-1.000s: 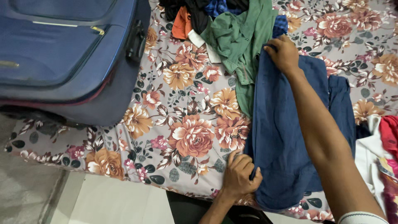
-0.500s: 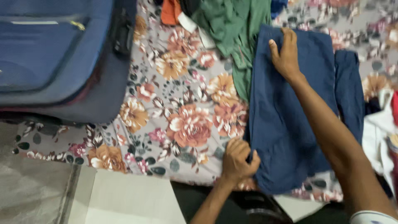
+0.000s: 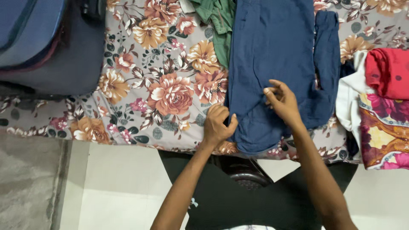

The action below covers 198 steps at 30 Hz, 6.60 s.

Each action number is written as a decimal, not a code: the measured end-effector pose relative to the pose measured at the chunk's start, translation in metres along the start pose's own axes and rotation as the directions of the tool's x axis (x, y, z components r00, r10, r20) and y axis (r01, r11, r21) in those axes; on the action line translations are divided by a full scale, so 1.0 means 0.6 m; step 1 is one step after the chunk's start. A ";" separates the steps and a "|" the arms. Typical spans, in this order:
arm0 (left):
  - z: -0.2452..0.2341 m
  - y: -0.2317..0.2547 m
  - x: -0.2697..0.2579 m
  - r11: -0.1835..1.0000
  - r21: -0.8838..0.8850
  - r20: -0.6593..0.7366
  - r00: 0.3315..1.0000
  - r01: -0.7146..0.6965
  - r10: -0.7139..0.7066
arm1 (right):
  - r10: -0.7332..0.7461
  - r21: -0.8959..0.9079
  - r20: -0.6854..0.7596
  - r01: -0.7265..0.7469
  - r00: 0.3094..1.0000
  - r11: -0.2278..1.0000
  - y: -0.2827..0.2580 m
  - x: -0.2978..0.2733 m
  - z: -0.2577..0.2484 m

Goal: The person buttons a blue long-sleeved shirt and folds it on a bed.

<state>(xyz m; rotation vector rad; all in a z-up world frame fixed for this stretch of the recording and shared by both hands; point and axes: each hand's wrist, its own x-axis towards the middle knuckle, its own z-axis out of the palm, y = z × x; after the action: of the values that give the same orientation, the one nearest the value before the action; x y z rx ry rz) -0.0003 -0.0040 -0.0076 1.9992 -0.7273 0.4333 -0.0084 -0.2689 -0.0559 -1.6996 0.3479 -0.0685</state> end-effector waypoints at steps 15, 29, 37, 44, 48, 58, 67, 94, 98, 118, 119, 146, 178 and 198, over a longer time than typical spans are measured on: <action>0.002 -0.006 -0.021 0.992 -0.041 0.005 0.993 0.118 -0.118 | -0.273 -0.048 -0.150 0.269 0.950 0.962 0.027 -0.028 0.045; -0.011 0.022 -0.039 0.935 0.108 -0.034 0.941 0.338 -0.336 | -0.284 -0.030 -0.194 0.283 0.939 0.959 0.003 -0.038 0.047; 0.023 0.033 -0.017 0.848 0.524 0.240 0.969 -0.081 -0.056 | -0.262 -0.040 -0.219 0.260 0.940 0.965 -0.012 -0.045 0.050; 0.028 0.010 -0.024 0.786 0.600 0.352 0.932 -0.151 -0.090 | -0.357 -0.133 -0.237 0.334 0.903 0.933 -0.015 -0.048 0.051; 0.026 0.015 -0.025 0.790 0.596 0.352 0.931 -0.145 -0.095 | -0.382 -0.150 -0.253 0.354 0.889 0.923 -0.013 -0.051 0.053; 0.018 0.033 -0.014 0.853 0.515 0.297 0.951 -0.084 -0.086 | -0.380 -0.126 -0.387 0.359 0.840 0.925 -0.061 -0.111 0.012; 0.015 0.020 -0.026 0.896 0.441 0.303 0.949 -0.054 -0.091 | -0.272 -0.192 -0.745 0.194 0.609 0.962 0.008 -0.182 -0.093; 0.459 0.066 0.332 0.940 0.234 0.499 0.799 0.249 -0.336 | -0.098 0.293 -0.507 0.278 0.856 0.915 0.001 -0.125 -0.123; 0.524 0.079 0.344 0.882 0.441 0.500 0.770 0.167 -0.396 | -0.162 -0.033 -0.464 0.166 0.871 0.986 -0.016 -0.134 -0.122; 0.184 0.056 0.407 0.848 -0.491 -0.158 0.938 0.197 -0.309 | -0.509 -0.270 -0.246 0.446 0.825 0.853 -0.038 -0.169 -0.107; 0.141 0.068 0.389 0.819 -0.542 -0.164 0.932 0.187 -0.322 | -0.525 -0.286 -0.222 0.460 0.822 0.841 -0.040 -0.176 -0.103; -0.075 0.047 0.156 0.307 -0.936 -0.069 0.768 0.170 -0.636 | -0.461 -0.375 -0.149 0.381 0.875 0.845 -0.038 -0.211 -0.052; -0.054 0.016 -0.077 0.136 -0.956 0.028 0.540 0.261 -0.841 | -0.115 -0.571 -0.101 0.037 0.988 0.820 -0.041 -0.236 -0.155; -0.028 0.059 -0.025 0.575 -0.765 -0.309 0.619 0.290 -0.722 | -0.382 -0.532 -0.138 0.257 0.914 0.806 -0.052 -0.239 -0.138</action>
<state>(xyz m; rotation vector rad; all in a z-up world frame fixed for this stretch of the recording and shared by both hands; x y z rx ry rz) -0.0347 0.0017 0.0154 1.1737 0.1851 0.3343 -0.1591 -0.3059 0.0101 -2.2740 0.2615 -0.4769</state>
